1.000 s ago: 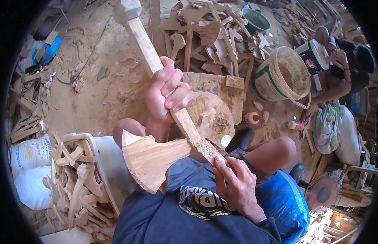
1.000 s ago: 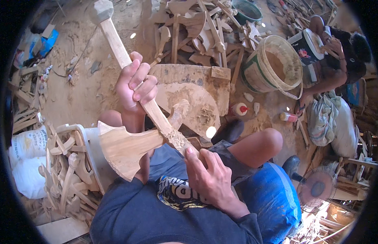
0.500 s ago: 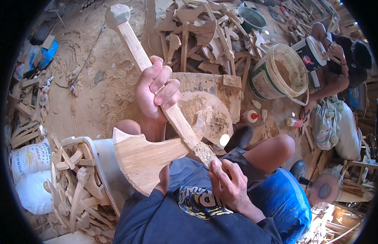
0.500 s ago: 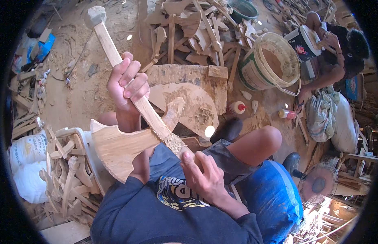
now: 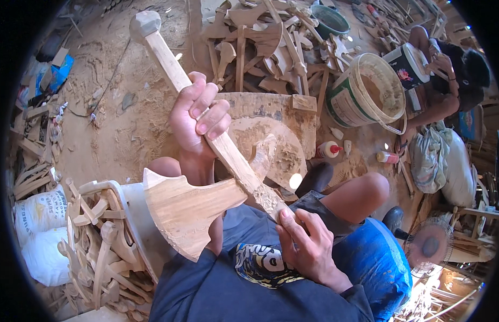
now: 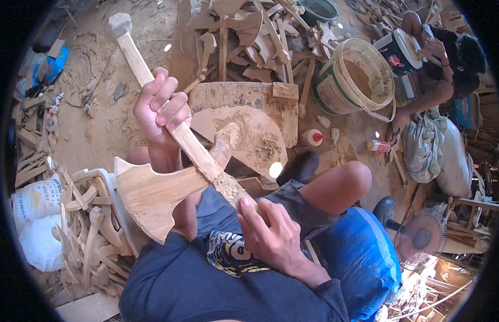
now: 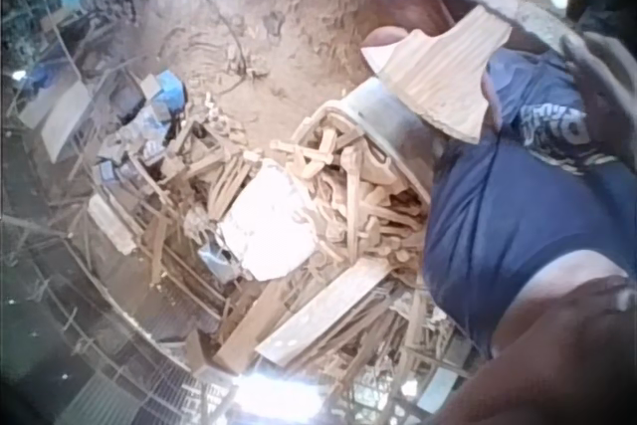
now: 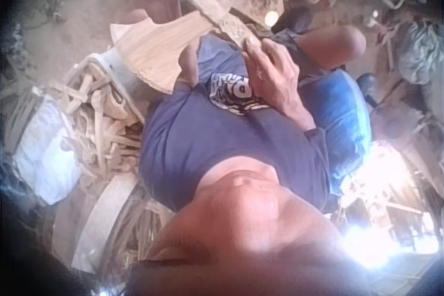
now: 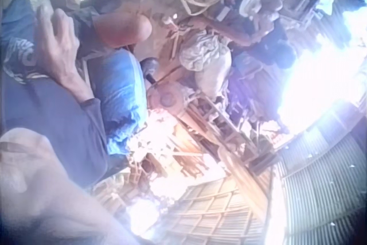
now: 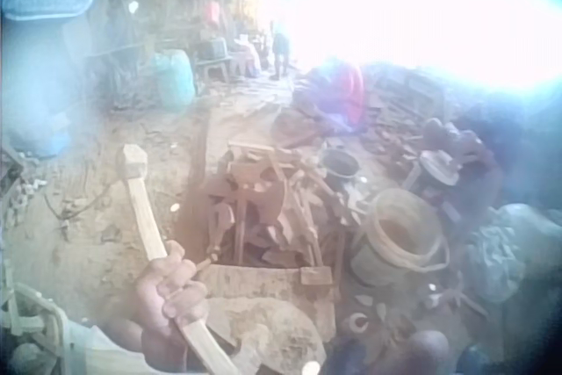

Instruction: The person applies paste to wooden axe parts using a small stick, joins the wooden pieces together, and spreads the paste along the seams by hand.

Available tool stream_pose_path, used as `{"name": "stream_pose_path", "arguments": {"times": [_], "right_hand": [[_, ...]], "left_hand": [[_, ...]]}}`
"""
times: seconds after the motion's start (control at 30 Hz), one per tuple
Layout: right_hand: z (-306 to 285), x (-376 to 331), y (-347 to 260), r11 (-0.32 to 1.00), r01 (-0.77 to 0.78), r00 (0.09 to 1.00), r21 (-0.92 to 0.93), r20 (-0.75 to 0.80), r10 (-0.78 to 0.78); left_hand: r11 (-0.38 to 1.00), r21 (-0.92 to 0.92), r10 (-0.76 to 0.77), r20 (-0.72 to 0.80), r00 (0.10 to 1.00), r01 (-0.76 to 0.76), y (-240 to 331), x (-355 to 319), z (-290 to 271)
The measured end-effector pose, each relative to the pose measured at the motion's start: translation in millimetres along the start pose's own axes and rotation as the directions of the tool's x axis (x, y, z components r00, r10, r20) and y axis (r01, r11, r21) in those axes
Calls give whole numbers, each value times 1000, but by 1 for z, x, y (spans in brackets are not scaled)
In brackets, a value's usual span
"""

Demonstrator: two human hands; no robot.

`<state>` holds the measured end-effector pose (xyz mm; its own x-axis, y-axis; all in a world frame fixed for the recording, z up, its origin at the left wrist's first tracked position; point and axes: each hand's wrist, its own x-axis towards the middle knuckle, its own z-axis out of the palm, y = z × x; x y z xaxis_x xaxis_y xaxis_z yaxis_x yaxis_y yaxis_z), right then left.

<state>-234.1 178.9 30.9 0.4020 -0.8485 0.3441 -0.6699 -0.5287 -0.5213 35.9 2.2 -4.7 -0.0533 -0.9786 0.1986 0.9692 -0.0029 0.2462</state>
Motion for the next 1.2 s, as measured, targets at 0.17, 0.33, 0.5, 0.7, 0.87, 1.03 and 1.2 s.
{"name": "stream_pose_path", "arguments": {"times": [0.17, 0.33, 0.5, 0.7, 0.87, 1.03, 1.2], "right_hand": [[-8, -1, -3, 999, -34, 996, -9, 83, 34], [-11, -2, -2, 999, -31, 999, -24, 33, 32], [-4, 1, -4, 999, -13, 997, -37, 82, 16], [-2, 7, -1, 1000, -13, 991, 10, 131, 11], [6, 12, 1, 1000, -10, 994, 18, 114, 8], [11, 24, 2, 999, -5, 996, 37, 87, 1], [9, 32, 13, 968, -19, 995, 249, -87, 42]], "left_hand": [[999, 6, -36, 10, 999, 36, -1, -4, 4], [1000, -9, 11, 9, 1000, -11, 5, -2, -3], [1000, 5, 2, 22, 1000, -2, 6, -3, -3], [997, 72, 0, 16, 1000, -1, 3, -6, 4], [992, 129, -13, -19, 1000, 16, -3, -7, 8], [994, 107, -27, 34, 999, 23, -9, -8, 7], [989, 138, -49, -2, 999, 49, -2, -8, 12]]}}
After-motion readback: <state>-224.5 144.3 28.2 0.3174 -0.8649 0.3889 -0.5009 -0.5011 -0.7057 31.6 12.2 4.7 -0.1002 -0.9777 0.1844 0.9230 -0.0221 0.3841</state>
